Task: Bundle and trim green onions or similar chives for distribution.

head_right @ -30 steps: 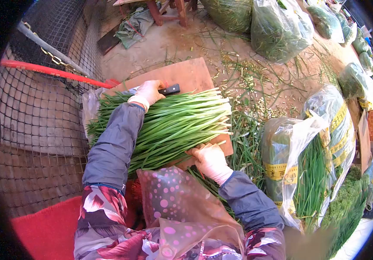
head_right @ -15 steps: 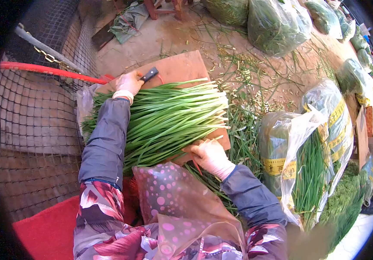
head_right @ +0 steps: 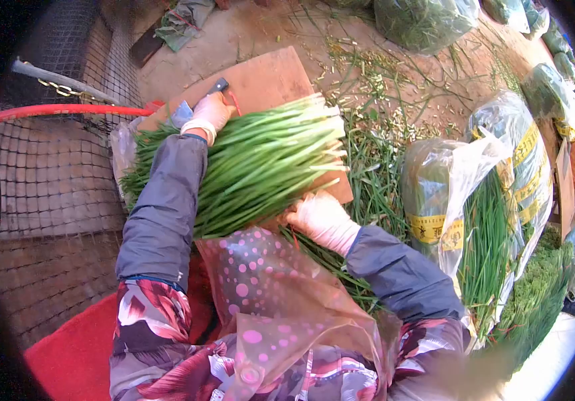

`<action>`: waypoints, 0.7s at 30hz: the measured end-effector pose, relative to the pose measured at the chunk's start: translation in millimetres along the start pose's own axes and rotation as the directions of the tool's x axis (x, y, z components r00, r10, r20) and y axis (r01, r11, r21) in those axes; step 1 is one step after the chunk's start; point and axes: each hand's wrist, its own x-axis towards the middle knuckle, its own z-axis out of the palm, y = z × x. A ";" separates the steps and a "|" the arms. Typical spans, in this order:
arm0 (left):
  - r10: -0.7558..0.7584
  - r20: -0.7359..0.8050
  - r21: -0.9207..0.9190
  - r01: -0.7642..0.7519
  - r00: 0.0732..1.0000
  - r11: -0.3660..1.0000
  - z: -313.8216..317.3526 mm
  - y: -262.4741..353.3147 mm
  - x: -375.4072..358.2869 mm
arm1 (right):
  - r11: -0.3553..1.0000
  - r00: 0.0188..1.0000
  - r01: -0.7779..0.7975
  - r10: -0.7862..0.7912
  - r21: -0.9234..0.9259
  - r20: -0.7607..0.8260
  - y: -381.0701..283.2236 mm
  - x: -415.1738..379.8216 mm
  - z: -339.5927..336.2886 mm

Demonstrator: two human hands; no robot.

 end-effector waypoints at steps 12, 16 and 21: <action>-0.049 -0.063 -0.147 0.039 0.997 0.988 15.3 -0.3 -11.9 | 0.447 0.799 -0.081 0.564 0.891 -0.210 -25.4 -9.2 -0.4; -0.029 -0.036 -0.175 0.023 0.999 0.984 24.8 -4.7 -1.0 | 0.151 0.718 -0.054 0.693 0.987 -0.067 -41.1 -5.8 2.2; 0.011 -0.125 -0.134 -0.028 0.992 0.991 24.2 -1.7 -5.8 | 0.040 0.689 -0.009 0.725 0.999 -0.023 -46.9 -7.5 2.1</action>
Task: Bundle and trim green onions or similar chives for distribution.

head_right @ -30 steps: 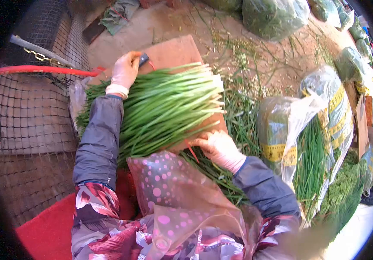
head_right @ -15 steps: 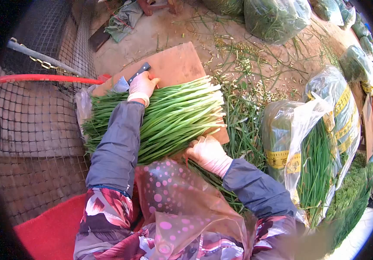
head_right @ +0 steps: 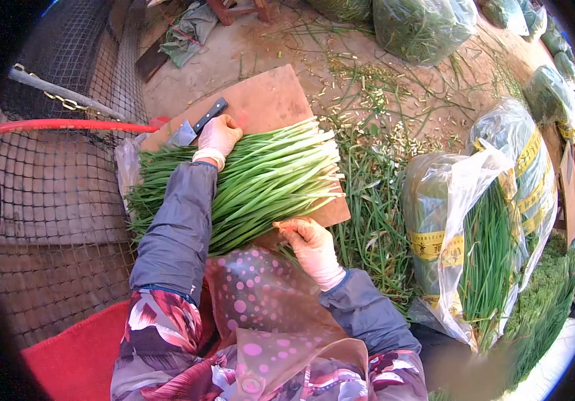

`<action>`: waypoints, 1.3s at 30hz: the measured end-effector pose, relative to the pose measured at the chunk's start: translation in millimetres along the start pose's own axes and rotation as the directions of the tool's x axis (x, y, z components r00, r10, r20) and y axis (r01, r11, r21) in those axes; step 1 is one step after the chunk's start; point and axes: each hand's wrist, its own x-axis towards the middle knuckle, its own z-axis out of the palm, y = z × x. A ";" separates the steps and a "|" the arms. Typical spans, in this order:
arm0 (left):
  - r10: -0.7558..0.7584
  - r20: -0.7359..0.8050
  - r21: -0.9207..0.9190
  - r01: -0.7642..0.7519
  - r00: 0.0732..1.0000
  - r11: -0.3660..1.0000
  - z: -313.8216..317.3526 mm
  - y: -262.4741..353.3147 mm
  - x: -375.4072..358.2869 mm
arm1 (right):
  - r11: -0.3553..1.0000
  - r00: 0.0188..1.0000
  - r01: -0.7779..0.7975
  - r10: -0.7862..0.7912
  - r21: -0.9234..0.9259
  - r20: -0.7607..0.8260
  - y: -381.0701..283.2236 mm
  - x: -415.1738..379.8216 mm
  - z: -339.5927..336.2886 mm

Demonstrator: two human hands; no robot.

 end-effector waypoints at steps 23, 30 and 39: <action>0.466 -0.265 -0.154 -0.514 0.844 0.844 15.0 -11.6 -46.8 | 0.385 0.799 0.594 -0.379 -0.706 0.466 -93.3 39.5 38.5; 0.338 -0.125 -0.387 -0.359 0.933 0.849 1.1 0.7 -62.1 | 0.847 0.974 -0.126 0.206 -0.517 0.099 -78.9 114.3 41.4; 0.170 0.207 -0.564 -0.024 0.963 0.825 -6.9 -3.4 -41.7 | 0.477 0.850 -0.296 0.527 -0.828 0.000 -110.8 156.4 67.6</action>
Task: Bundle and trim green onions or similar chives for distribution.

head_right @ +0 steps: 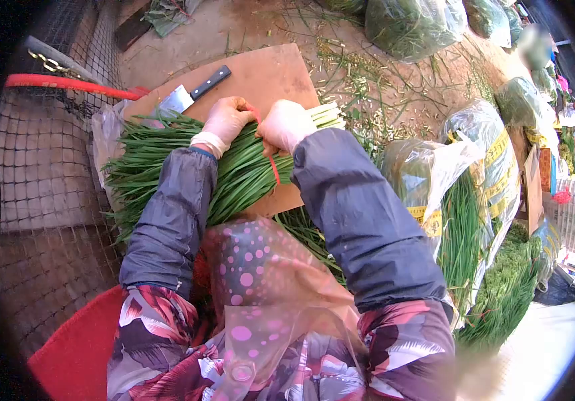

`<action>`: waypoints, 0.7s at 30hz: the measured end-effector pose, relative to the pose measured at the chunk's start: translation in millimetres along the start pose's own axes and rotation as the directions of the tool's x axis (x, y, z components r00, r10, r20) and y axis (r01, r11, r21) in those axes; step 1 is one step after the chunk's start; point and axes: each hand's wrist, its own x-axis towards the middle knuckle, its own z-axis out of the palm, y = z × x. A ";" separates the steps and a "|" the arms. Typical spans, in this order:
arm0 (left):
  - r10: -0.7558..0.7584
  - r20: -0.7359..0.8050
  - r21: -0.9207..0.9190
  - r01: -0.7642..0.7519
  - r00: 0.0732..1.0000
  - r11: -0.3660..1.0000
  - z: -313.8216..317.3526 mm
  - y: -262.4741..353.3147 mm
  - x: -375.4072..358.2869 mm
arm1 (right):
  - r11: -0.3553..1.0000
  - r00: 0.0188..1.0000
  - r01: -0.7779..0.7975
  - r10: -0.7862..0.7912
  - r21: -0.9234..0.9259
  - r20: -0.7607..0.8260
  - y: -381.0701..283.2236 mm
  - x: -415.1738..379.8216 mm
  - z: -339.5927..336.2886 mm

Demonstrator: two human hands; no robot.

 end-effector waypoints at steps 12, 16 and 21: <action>0.017 -0.003 -0.043 -0.018 1.000 0.999 0.5 -8.3 -0.3 | 0.994 0.994 -0.109 0.109 -0.029 0.010 -8.9 10.5 1.3; 0.021 0.000 -0.001 -0.021 1.000 1.000 -2.7 2.2 -10.2 | 0.994 0.993 -0.112 0.112 -0.006 -0.025 -12.2 4.1 1.5; 0.032 0.083 -0.045 -0.028 0.996 0.999 -9.9 -6.2 -13.4 | 0.996 0.998 -0.058 0.056 -0.072 -0.032 -11.0 5.4 2.2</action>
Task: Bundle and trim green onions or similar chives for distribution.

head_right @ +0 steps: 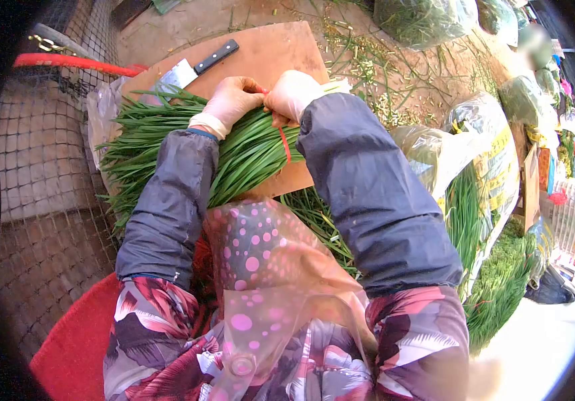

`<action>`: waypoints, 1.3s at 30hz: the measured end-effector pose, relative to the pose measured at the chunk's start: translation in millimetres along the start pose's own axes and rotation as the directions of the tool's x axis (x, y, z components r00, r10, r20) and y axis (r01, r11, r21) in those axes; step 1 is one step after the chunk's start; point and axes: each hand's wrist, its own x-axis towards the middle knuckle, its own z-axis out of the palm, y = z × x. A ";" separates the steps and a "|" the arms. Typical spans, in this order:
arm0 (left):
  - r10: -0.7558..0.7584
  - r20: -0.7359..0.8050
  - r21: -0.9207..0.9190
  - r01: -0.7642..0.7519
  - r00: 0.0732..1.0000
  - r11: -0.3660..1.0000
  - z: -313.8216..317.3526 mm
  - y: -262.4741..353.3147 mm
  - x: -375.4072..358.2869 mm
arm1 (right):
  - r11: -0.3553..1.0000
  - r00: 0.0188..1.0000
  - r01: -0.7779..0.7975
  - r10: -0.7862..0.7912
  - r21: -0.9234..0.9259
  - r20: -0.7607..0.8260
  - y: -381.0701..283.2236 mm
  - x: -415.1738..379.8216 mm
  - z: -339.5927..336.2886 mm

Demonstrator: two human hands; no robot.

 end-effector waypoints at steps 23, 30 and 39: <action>0.635 -0.393 0.305 -0.558 0.665 0.772 23.4 31.3 -56.1 | 0.423 0.689 0.485 -0.724 -0.765 0.037 65.1 -29.2 4.3; 0.633 -0.218 0.335 -0.552 0.743 0.764 65.5 41.5 -130.3 | 0.573 0.747 0.446 -0.662 -0.687 -0.067 76.2 -29.5 20.0; 0.328 -0.305 -0.130 -0.381 0.894 0.915 53.0 37.2 -149.4 | 0.519 0.490 0.738 -0.852 -0.432 -0.185 102.2 -37.7 8.6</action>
